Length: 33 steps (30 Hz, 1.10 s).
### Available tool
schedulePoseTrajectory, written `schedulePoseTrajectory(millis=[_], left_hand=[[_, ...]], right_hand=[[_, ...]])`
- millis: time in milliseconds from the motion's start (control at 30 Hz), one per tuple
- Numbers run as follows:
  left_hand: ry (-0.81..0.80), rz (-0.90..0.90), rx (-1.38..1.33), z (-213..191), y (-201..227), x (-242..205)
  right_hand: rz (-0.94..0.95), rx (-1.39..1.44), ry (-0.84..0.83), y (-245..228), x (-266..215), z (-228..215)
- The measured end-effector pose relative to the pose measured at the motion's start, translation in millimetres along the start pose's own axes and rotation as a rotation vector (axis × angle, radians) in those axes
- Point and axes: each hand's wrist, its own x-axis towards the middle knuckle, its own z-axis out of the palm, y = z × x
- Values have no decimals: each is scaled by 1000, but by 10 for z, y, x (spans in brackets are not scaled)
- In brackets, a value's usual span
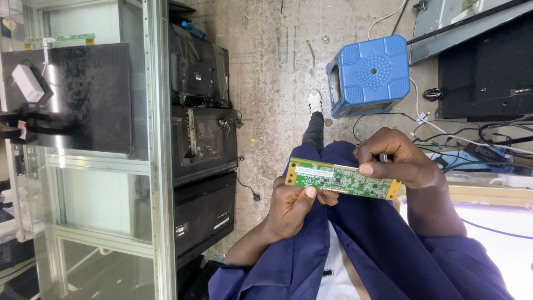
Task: Inspecting and handling various circuit boards and electronic components in a repair workshop.
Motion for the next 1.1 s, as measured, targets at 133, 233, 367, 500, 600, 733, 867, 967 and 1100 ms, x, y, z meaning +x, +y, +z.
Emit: schedulePoseTrajectory(millis=[133, 233, 367, 500, 600, 733, 867, 967, 1100], left_hand=[[0, -8, 17, -5, 14, 26], [-3, -14, 27, -25, -11, 1], [13, -21, 2, -28, -16, 8], [45, -59, 9, -26, 42, 81], [87, -67, -3, -5, 131, 193], [153, -95, -39, 8, 125, 238], [168, -112, -106, -50, -137, 81], [132, -176, -247, -101, -286, 4], [127, -160, -294, -116, -343, -12]], right_hand=[[-9, -10, 20, -15, -12, 35], [-16, -17, 23, -23, -14, 48], [-11, -27, 31, -27, -9, 63], [2, -29, 59, 31, -32, 51], [7, -36, 81, 71, -42, 47], [5, -50, 116, 56, -42, 48], [0, -41, 146, 37, -48, 91], [6, -55, 173, -57, -33, 139], [3, -53, 190, -96, -8, 167]])
